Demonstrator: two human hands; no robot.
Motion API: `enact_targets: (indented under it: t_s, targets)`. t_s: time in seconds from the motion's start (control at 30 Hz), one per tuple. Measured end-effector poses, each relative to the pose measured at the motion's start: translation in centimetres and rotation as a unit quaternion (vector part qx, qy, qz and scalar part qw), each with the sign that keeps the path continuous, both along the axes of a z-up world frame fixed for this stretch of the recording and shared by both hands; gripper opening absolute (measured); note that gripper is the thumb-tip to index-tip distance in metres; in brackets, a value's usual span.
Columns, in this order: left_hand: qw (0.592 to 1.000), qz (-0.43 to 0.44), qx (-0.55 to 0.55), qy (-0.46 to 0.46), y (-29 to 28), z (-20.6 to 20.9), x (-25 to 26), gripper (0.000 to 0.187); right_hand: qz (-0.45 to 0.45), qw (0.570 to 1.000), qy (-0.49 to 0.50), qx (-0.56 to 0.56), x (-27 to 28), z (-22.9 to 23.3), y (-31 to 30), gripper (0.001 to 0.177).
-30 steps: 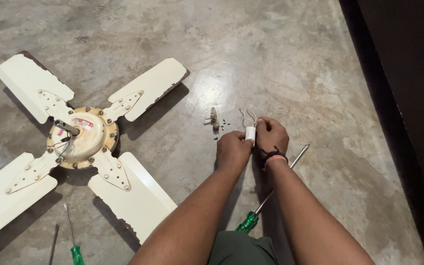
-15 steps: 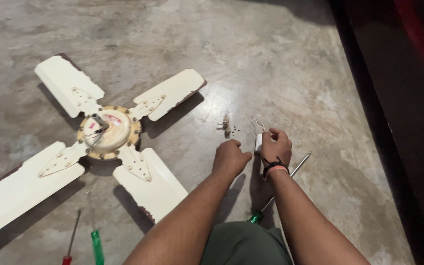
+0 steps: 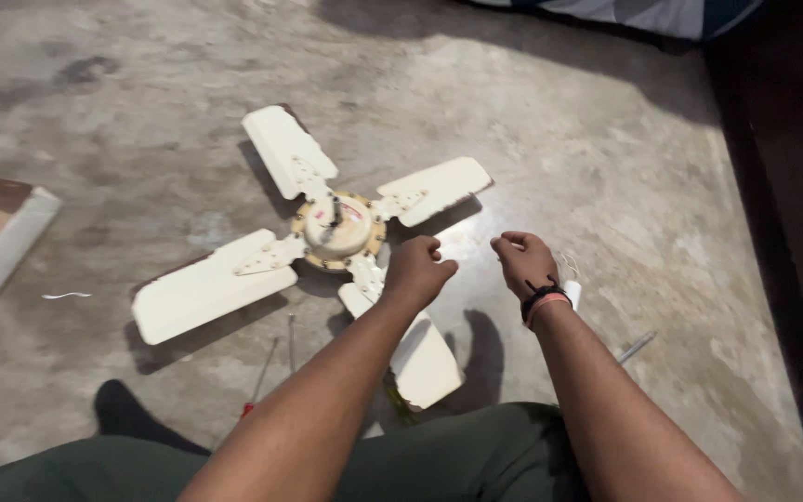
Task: The person sits on the floor and uses screwdrivers to remove and reattach components of a ceiling fan, including a small cylindrical capacitor and the fan blades. They manipulate wires and fasteners while working on the fan's central hub.
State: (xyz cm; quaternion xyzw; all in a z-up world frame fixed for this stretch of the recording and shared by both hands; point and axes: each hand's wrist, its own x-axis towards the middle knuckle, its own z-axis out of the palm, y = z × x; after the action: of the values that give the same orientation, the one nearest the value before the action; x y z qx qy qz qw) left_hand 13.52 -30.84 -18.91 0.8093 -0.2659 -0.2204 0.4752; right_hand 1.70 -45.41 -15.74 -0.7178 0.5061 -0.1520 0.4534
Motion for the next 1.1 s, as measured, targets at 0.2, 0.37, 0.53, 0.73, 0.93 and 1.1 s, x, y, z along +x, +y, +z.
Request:
enact_targets:
  t_s: [0.2, 0.37, 0.53, 0.73, 0.93, 1.1]
  targets:
    - [0.999, 0.032, -0.023, -0.027, 8.8, 1.5, 3.5, 0.054, 0.026, 0.999, 0.003, 0.034, 4.0, 1.2, 6.4, 0.048]
    - [0.998, 0.025, 0.033, 0.043, 15.5, 3.2, 6.3, 0.049, 0.067, 0.993, -0.066, 0.075, 5.1, -0.9, 11.5, 0.045]
    - [0.995, 0.049, 0.015, -0.087, 20.6, 3.4, 9.6, 0.056, 0.163, 0.984, -0.057, -0.044, 5.0, -1.8, 14.3, 0.046]
    - [0.995, 0.066, 0.065, 0.028, 21.9, 2.1, 11.1, 0.056, 0.261, 0.936, 0.101, -0.214, 5.0, 0.3, 17.6, 0.066]
    - [0.998, 0.061, 0.028, 0.01, 19.6, 1.2, 10.3, 0.05, 0.287, 0.908, 0.231, -0.202, 6.0, 1.4, 18.5, 0.083]
    - [0.997, 0.079, 0.022, 0.01, 18.1, 1.2, 10.3, 0.057, 0.291, 0.907, 0.239, -0.188, 6.9, 0.6, 16.8, 0.085]
